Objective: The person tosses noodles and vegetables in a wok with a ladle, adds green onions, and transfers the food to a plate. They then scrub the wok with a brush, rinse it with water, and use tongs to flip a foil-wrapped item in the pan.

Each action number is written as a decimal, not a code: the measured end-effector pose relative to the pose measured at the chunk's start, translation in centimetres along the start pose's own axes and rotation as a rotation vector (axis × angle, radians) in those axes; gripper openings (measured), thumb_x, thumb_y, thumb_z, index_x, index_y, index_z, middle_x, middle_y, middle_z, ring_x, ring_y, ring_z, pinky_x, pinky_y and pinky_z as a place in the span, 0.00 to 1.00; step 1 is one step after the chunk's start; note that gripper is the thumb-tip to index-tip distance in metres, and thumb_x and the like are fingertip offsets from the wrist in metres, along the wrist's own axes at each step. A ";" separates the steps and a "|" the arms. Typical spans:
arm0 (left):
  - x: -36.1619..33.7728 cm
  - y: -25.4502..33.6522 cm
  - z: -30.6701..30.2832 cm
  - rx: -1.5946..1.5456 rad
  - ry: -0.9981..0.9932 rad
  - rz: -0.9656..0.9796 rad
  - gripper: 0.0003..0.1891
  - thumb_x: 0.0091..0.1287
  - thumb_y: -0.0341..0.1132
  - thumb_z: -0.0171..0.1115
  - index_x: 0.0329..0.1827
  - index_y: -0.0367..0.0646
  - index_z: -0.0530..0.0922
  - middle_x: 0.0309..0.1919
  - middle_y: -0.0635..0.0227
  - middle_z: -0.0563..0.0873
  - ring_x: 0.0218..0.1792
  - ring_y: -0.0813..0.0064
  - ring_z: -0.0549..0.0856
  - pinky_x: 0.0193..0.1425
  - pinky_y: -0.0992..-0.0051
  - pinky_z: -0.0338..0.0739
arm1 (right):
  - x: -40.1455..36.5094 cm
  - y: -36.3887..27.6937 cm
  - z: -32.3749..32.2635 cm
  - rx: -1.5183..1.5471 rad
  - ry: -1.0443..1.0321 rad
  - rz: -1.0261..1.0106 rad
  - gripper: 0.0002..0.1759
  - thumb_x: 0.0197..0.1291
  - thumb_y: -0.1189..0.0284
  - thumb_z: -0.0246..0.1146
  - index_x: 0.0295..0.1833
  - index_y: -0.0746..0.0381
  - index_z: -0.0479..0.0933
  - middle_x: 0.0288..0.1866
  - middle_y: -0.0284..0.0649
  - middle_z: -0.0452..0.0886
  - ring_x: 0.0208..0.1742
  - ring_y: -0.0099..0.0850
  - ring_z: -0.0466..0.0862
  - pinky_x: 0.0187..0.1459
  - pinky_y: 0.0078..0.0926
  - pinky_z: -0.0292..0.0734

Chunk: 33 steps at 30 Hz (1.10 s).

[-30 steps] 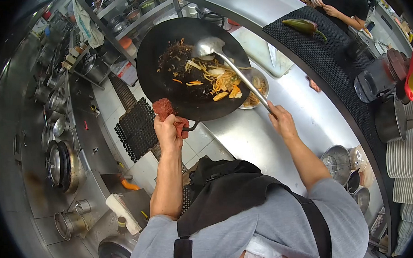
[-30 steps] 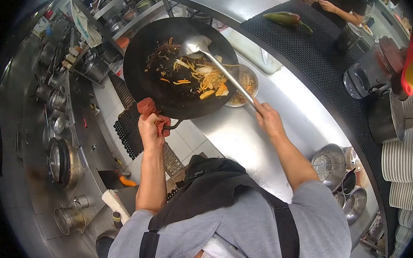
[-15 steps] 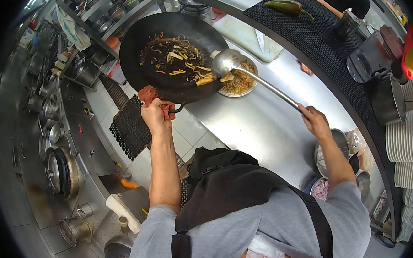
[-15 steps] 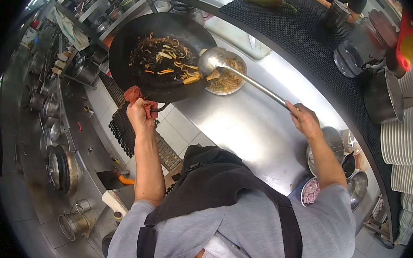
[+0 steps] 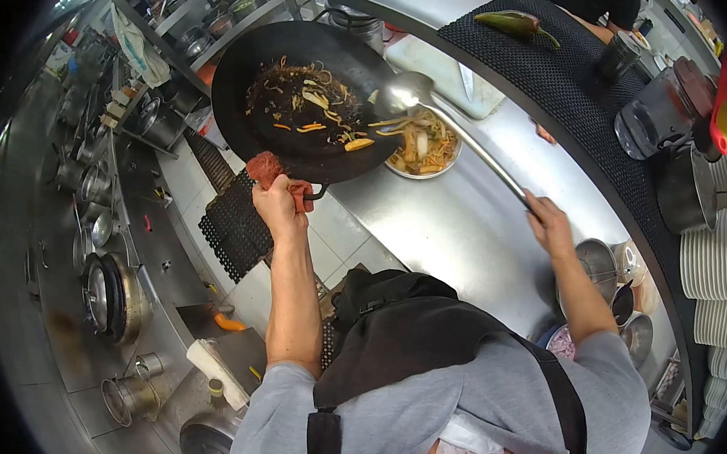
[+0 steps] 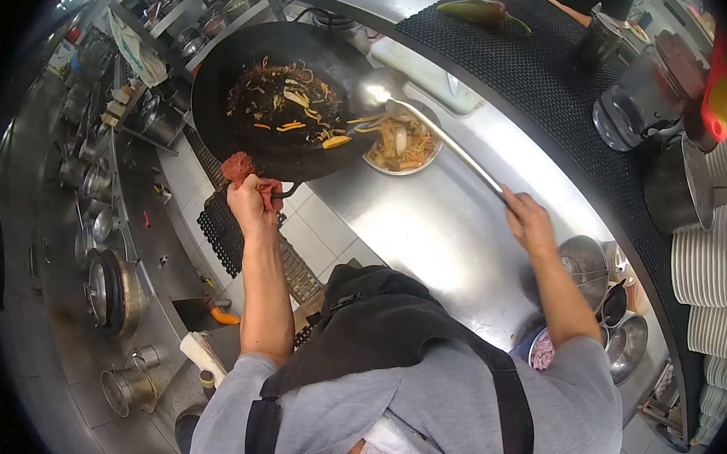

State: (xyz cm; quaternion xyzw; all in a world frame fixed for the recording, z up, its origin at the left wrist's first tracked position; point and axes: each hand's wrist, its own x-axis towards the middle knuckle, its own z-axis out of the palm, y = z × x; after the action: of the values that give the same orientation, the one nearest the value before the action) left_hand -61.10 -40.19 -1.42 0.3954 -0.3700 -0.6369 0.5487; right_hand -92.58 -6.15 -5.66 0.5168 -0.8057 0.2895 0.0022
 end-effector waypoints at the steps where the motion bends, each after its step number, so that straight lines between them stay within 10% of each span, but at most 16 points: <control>1: -0.2 0.3 0.1 0.002 0.000 -0.028 0.06 0.49 0.16 0.48 0.27 0.37 0.65 0.19 0.65 0.73 0.13 0.68 0.78 0.10 0.71 0.70 | 0.8 -0.9 1.7 0.043 0.007 0.013 0.25 0.54 0.78 0.62 0.59 0.53 0.75 0.39 0.43 0.79 0.37 0.42 0.81 0.41 0.34 0.76; 10: -0.8 1.3 -0.4 -0.152 -0.003 -0.027 0.07 0.49 0.16 0.47 0.28 0.36 0.68 0.21 0.65 0.74 0.15 0.68 0.79 0.14 0.71 0.74 | 6.7 -8.6 9.7 0.190 -0.056 -0.040 0.26 0.54 0.78 0.62 0.61 0.56 0.74 0.32 0.44 0.76 0.32 0.40 0.77 0.38 0.35 0.72; 24: 0.9 1.5 -0.8 0.049 0.002 -0.068 0.06 0.49 0.15 0.47 0.27 0.34 0.68 0.21 0.63 0.76 0.15 0.68 0.79 0.15 0.71 0.75 | -0.8 0.4 -5.8 -0.118 -0.114 -0.032 0.27 0.52 0.81 0.63 0.59 0.50 0.76 0.41 0.42 0.81 0.36 0.41 0.82 0.38 0.34 0.76; 33: 0.9 1.3 -1.1 -0.047 -0.019 -0.001 0.06 0.49 0.17 0.47 0.29 0.34 0.67 0.20 0.62 0.74 0.14 0.65 0.79 0.13 0.69 0.74 | 1.6 -4.4 1.6 0.058 -0.022 -0.095 0.25 0.52 0.79 0.63 0.58 0.55 0.76 0.39 0.43 0.80 0.34 0.40 0.81 0.37 0.31 0.77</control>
State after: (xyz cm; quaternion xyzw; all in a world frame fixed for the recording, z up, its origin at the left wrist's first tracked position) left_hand -59.66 -41.27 -0.74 0.3763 -0.3599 -0.6494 0.5542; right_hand -89.19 -9.58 -4.48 0.5575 -0.7715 0.3065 -0.0080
